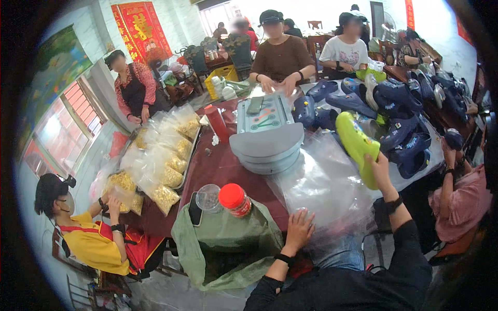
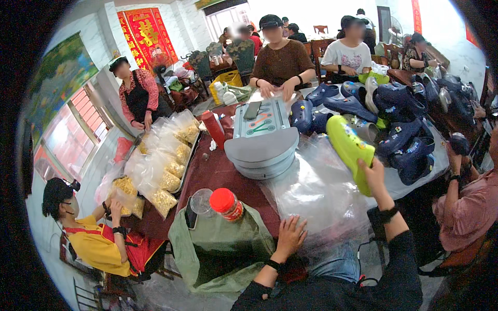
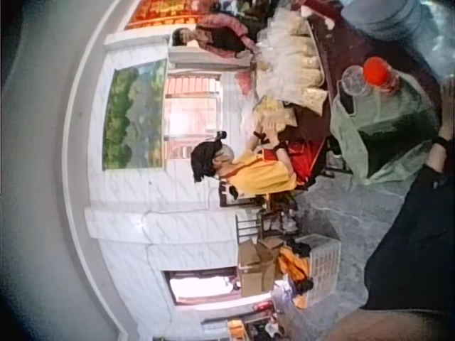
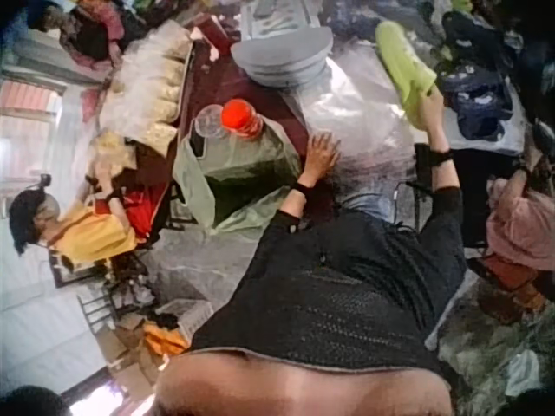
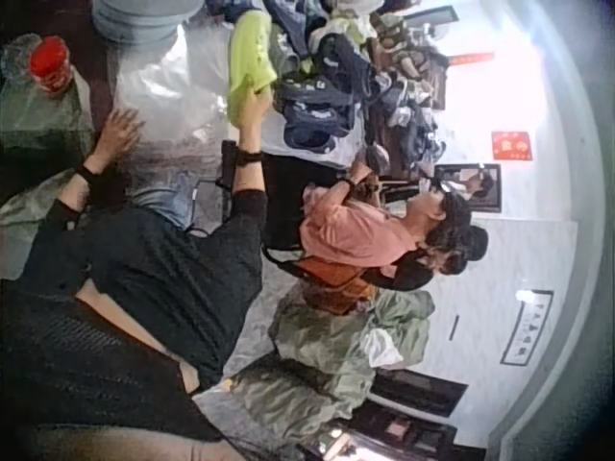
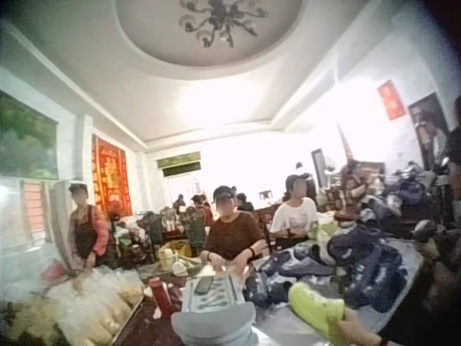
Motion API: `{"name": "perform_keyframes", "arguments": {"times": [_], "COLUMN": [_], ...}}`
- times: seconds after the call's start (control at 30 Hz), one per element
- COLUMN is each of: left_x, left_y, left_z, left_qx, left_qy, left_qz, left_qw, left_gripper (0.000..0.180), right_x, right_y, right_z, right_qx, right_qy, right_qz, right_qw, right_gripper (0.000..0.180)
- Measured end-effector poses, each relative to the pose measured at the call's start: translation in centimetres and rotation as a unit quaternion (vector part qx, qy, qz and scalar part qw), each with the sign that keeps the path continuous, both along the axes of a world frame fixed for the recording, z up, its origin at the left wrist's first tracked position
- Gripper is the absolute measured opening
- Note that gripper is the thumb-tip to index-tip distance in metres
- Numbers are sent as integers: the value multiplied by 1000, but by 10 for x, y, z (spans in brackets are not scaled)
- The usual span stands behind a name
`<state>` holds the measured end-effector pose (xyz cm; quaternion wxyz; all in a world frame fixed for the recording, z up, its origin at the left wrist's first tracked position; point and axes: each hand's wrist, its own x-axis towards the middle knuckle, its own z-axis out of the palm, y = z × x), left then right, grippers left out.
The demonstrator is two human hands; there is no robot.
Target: Packing plastic clogs into clear plastic bags in a factory finishing area.
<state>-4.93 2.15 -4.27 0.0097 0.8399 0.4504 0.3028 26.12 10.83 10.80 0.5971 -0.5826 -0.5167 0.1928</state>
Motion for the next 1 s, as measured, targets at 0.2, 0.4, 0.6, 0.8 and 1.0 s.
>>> {"name": "perform_keyframes", "arguments": {"times": [0.2, 0.4, 0.6, 0.8, 1.0], "left_x": [7, 14, 10, 13, 9], "left_y": [5, 8, 14, 23, 35], "left_z": [2, 38, 50, 63, 51], "left_qx": [-9, -41, 43, 58, 16], "left_qy": [27, -1, -82, -58, -130], "left_qz": [24, 62, 66, 66, 28], "left_qw": [999, 997, 994, 994, 991], "left_gripper": [42, 37, 42, 46, 41], "right_x": [-44, -54, -54, -53, -61], "right_y": [-75, -114, -129, -137, -152], "right_z": [35, 39, 36, 38, 32], "right_qx": [-228, -338, -367, -461, -519], "right_qy": [311, 344, 370, 280, 330], "right_qz": [286, 270, 236, 210, 281], "right_qw": [877, 833, 820, 816, 737], "right_gripper": [30, 30, 30, 30, 33]}}
